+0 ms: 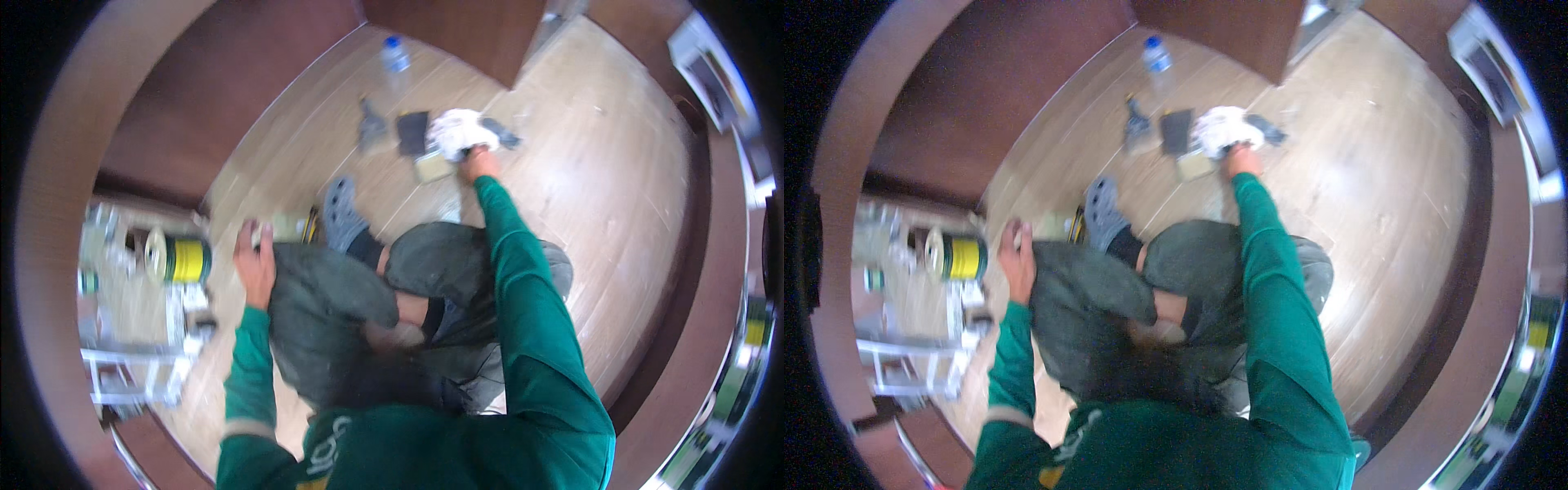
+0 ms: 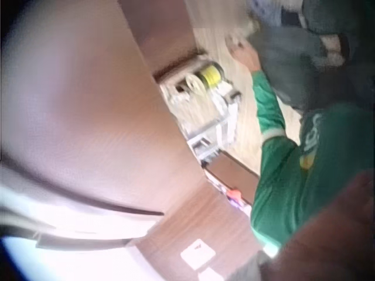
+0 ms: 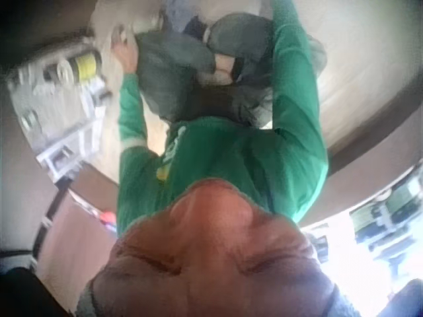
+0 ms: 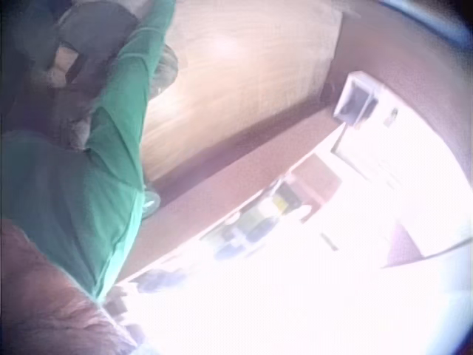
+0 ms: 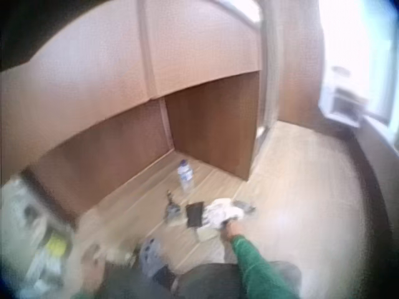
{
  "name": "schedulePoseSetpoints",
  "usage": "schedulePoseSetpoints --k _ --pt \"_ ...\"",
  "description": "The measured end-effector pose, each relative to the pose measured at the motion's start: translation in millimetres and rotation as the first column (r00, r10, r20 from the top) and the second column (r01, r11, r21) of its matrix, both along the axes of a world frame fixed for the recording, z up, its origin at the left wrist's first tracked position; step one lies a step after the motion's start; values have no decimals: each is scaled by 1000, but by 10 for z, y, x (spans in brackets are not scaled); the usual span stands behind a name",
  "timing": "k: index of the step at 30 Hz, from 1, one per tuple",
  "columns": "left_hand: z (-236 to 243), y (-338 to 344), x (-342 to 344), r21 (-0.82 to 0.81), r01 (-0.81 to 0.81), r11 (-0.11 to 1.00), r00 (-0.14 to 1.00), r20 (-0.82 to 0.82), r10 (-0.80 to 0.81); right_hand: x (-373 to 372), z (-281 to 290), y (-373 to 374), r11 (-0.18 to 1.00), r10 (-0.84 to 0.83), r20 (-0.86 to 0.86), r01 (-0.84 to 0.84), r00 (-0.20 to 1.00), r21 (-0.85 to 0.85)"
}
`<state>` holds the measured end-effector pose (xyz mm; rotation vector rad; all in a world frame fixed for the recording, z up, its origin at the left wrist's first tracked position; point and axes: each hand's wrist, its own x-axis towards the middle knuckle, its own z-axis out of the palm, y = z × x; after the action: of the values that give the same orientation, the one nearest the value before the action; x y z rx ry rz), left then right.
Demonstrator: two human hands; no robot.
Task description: The person applies adhesive to the edge of a wooden cabinet and presses a trim piece into place. They then use a utility knife to trim excess material and smooth the seam with a scraper. A coworker assists by applying adhesive to other sections.
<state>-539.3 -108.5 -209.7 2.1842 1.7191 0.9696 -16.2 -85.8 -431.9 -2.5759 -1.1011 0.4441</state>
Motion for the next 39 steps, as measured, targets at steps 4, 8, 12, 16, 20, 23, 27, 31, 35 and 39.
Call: schedulePoseSetpoints --k 4,8,12,16,20,23,27,31,35,39 --pt "-119 71 23 -127 -31 991 876 474 88 -94 565 -458 991 55 26 -52 998 -119" --pt "33 255 -49 -142 76 987 757 653 36 236 874 -488 972 -168 -12 168 986 163" --pt "518 -167 485 -176 390 904 599 794 -103 -661 2209 -1038 798 149 -625 280 766 534" --pt "520 -653 1334 -548 719 428 231 769 596 -1689 2712 -1559 768 523 -642 16 562 640" --pt "-274 -692 1426 341 851 400 -499 763 411 -2195 2704 -1781 541 804 -232 -512 547 667" --pt "-340 -502 1062 159 958 238 -278 719 637 -2279 2700 -1878 696 713 -506 -408 484 591" --pt "315 -270 -25 -79 887 454 -145 887 438 -2223 2948 -1855 668 722 -502 -289 476 686" --pt "1110 -345 -1042 -403 -132 906 670 637 381 -1543 2889 -1678 746 592 -521 -172 615 643" --pt "621 -349 -2505 -488 -16 873 621 680 391 -679 2619 -1477 851 404 -547 -81 733 519" --pt "614 -593 -2357 -528 188 828 381 817 434 -62 2203 -1438 860 292 -559 43 776 508"
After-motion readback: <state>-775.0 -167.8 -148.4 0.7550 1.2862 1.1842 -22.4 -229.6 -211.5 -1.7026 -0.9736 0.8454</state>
